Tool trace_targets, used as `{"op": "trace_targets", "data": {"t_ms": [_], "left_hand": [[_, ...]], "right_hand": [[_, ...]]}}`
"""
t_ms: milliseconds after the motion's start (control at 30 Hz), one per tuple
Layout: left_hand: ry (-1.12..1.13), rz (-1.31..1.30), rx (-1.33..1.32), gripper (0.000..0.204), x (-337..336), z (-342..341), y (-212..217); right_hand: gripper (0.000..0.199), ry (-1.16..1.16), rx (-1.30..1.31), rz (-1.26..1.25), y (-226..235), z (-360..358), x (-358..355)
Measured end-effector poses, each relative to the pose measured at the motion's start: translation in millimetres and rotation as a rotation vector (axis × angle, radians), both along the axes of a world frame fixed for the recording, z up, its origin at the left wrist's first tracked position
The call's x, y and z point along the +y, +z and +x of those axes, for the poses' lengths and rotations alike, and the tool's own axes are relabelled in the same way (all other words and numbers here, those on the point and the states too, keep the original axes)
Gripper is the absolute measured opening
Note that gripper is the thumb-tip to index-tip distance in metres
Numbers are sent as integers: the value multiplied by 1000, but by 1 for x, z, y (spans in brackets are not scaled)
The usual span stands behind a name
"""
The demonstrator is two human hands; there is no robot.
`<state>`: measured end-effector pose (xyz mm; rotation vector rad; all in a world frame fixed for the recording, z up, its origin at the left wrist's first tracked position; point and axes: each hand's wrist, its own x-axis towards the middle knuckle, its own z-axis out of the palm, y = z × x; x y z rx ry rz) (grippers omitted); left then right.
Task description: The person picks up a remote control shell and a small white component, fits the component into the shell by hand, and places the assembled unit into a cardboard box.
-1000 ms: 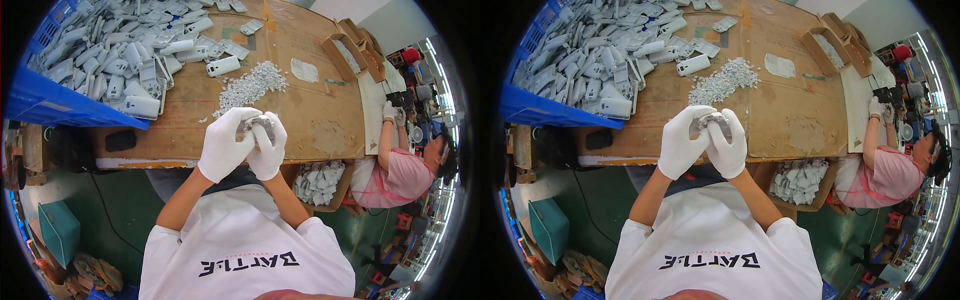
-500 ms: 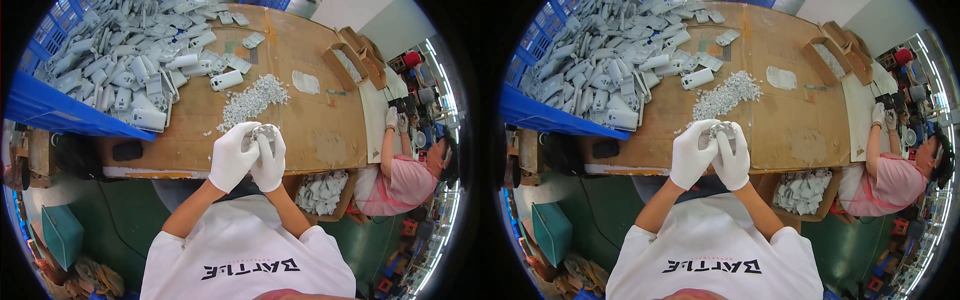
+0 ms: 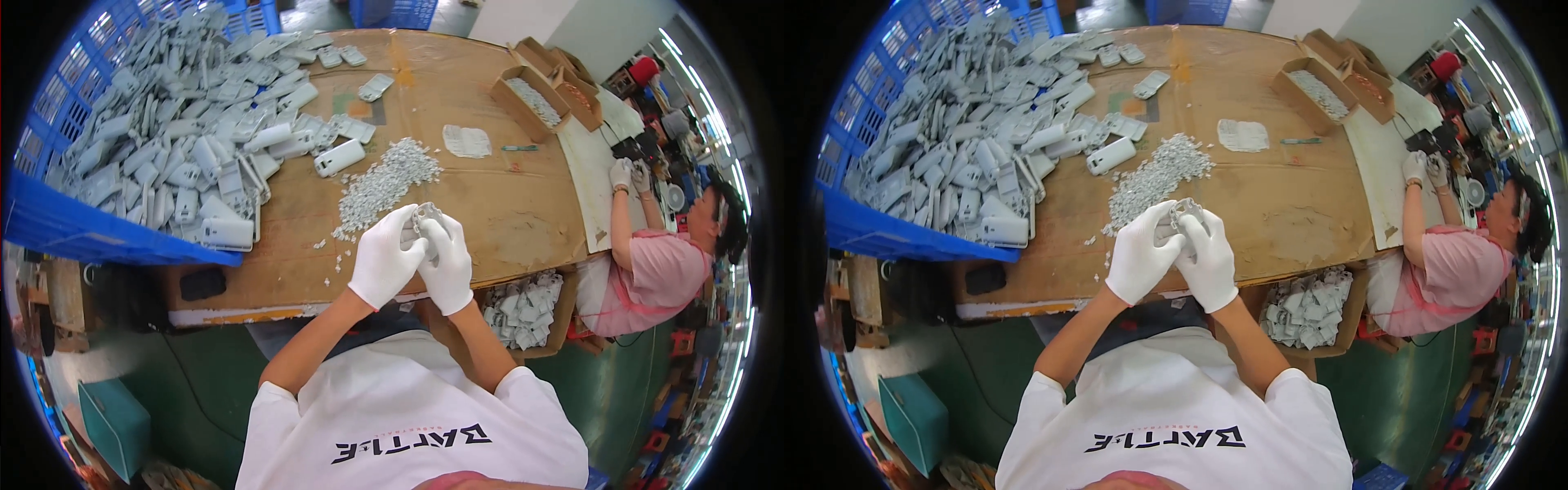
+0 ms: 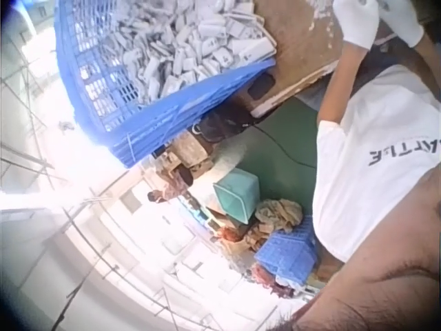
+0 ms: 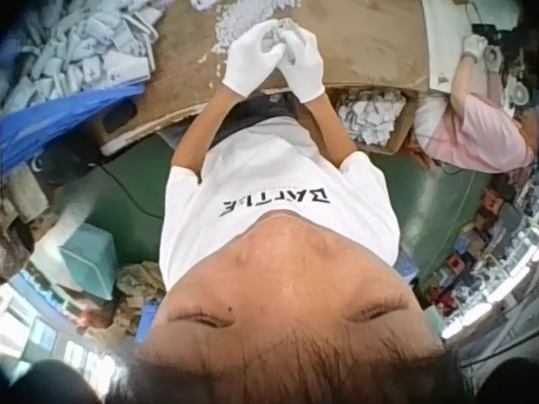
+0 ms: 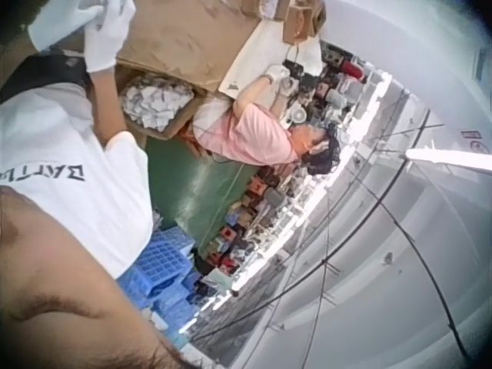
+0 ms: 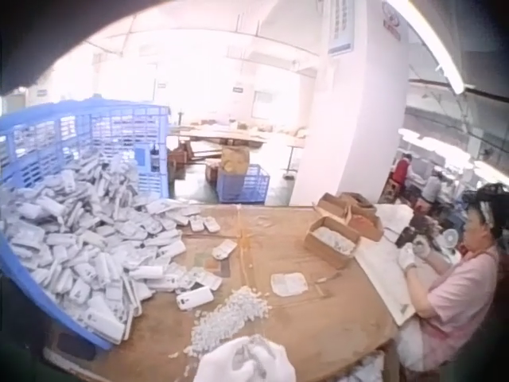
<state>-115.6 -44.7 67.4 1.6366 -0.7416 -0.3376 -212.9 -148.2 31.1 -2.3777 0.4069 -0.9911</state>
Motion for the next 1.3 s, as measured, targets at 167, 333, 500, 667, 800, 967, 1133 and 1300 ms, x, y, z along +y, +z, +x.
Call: {"op": "trace_targets", "data": {"t_ms": [167, 333, 500, 667, 800, 967, 1133, 1300], "left_hand": [[86, 186, -586, 34, -31, 74, -15], [212, 791, -924, 27, -48, 149, -45], [196, 858, -1077, 15, -50, 175, -60], [19, 914, -970, 22, -47, 182, -48], [-119, 923, -770, 20, -54, 198, -44], [-101, 862, -786, 22, -23, 189, -29], [-111, 750, -765, 19, 37, 174, -30], [-62, 610, -818, 12, 85, 146, -35]], "right_hand": [[30, -246, 44, -127, 0, -20, -93], [24, -638, 303, -178, -37, -51, -238], [33, -873, 602, -360, -37, -59, -307], [26, -587, 316, -575, -3, -22, -250], [22, -31, 4, -196, -31, 45, -168], [11, -46, 176, -230, -51, 79, -142], [11, -67, 141, -251, -63, 76, -153], [6, -77, 360, -282, -47, 80, -151]]}}
